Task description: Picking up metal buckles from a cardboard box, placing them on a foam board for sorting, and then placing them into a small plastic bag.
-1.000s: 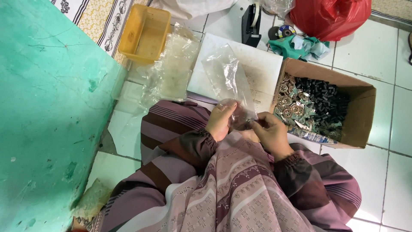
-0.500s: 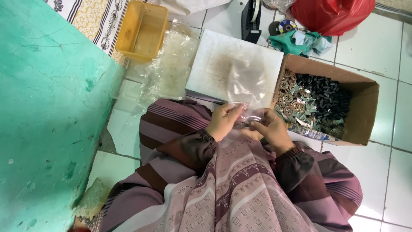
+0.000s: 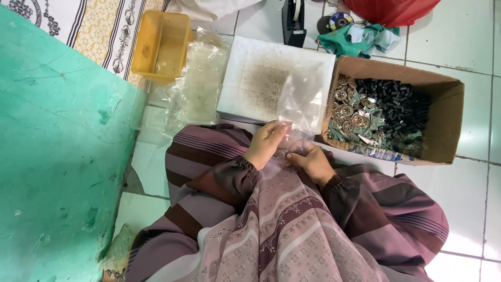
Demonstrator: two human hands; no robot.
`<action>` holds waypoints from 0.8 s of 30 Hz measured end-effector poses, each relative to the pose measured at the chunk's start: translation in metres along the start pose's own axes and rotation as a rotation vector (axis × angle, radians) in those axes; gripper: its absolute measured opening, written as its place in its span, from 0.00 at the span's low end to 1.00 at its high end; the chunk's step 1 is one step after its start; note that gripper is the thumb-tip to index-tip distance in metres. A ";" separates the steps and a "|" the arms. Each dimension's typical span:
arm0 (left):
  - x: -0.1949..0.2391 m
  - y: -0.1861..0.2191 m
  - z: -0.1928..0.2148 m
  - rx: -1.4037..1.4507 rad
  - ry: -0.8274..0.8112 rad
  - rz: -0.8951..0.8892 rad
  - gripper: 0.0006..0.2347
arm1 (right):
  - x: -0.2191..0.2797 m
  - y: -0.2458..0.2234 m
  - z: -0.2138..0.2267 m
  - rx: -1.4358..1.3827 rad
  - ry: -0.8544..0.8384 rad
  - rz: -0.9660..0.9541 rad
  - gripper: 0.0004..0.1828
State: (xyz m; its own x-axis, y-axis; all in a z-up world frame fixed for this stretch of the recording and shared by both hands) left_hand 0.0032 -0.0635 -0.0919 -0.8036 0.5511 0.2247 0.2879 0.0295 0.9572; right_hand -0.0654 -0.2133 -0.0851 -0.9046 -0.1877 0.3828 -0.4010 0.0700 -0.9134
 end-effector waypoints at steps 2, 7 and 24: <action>0.003 -0.002 0.002 -0.136 -0.046 0.052 0.19 | -0.003 0.006 0.007 -0.014 0.041 -0.012 0.13; 0.007 0.005 0.001 -0.466 -0.103 0.082 0.20 | -0.005 0.012 0.013 -0.233 0.110 -0.040 0.11; -0.003 -0.043 0.009 -0.655 -0.265 -0.055 0.17 | 0.022 -0.020 0.089 -0.653 0.244 0.617 0.04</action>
State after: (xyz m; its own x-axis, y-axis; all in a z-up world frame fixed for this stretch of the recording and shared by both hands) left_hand -0.0017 -0.0590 -0.1351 -0.6305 0.7499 0.2001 -0.1890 -0.3984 0.8975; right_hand -0.0642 -0.3059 -0.0705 -0.9604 0.2724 -0.0581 0.2259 0.6398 -0.7345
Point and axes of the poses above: each hand's wrist, its own x-axis away from the middle knuckle, its own z-axis out of the back of the hand, y = z × x, the point moved 1 cm from there along -x, towards the middle knuckle, and after that the axes turned 15 degrees about -y, right-handed, at the moved point
